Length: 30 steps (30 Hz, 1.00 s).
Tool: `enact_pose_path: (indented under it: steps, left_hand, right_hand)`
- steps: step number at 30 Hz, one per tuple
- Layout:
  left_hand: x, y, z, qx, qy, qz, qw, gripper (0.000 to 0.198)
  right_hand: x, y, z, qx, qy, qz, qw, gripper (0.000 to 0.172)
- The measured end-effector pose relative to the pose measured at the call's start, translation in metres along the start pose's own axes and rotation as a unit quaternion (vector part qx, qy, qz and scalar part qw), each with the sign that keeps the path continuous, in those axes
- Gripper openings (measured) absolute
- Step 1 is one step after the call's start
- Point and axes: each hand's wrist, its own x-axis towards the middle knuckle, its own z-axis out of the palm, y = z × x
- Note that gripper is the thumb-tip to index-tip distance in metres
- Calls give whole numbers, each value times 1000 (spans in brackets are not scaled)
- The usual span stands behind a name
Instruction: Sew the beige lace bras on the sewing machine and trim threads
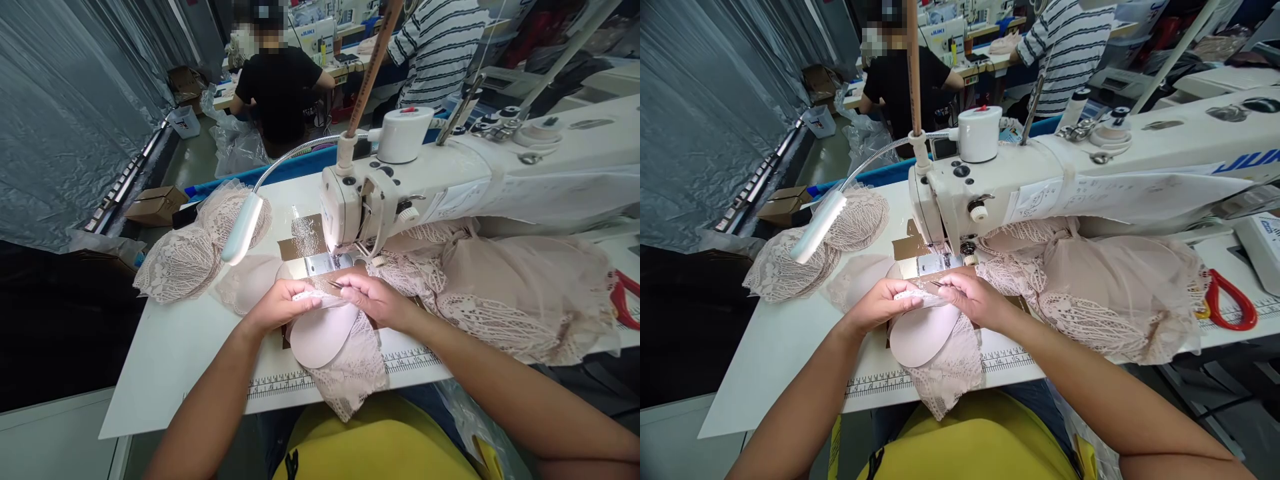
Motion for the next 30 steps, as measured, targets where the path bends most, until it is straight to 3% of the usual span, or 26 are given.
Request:
enact_pose_path:
  steps: [4, 12, 25, 30]
  left_hand:
    - [1, -1, 5, -4, 8, 6, 1000, 29]
    - [6, -6, 13, -72, -32, 3, 997, 28]
    - [6, -4, 16, 6, -32, -9, 999, 37]
    - [6, -5, 18, 23, -24, -8, 999, 34]
  right_hand:
    - [1, 2, -4, -1, 24, -34, 999, 41]
    - [-3, -11, -4, 56, -46, -8, 997, 29]
    - [-4, -11, 0, 53, -22, -5, 998, 22]
    - [-2, -14, 1, 34, -40, -8, 999, 20]
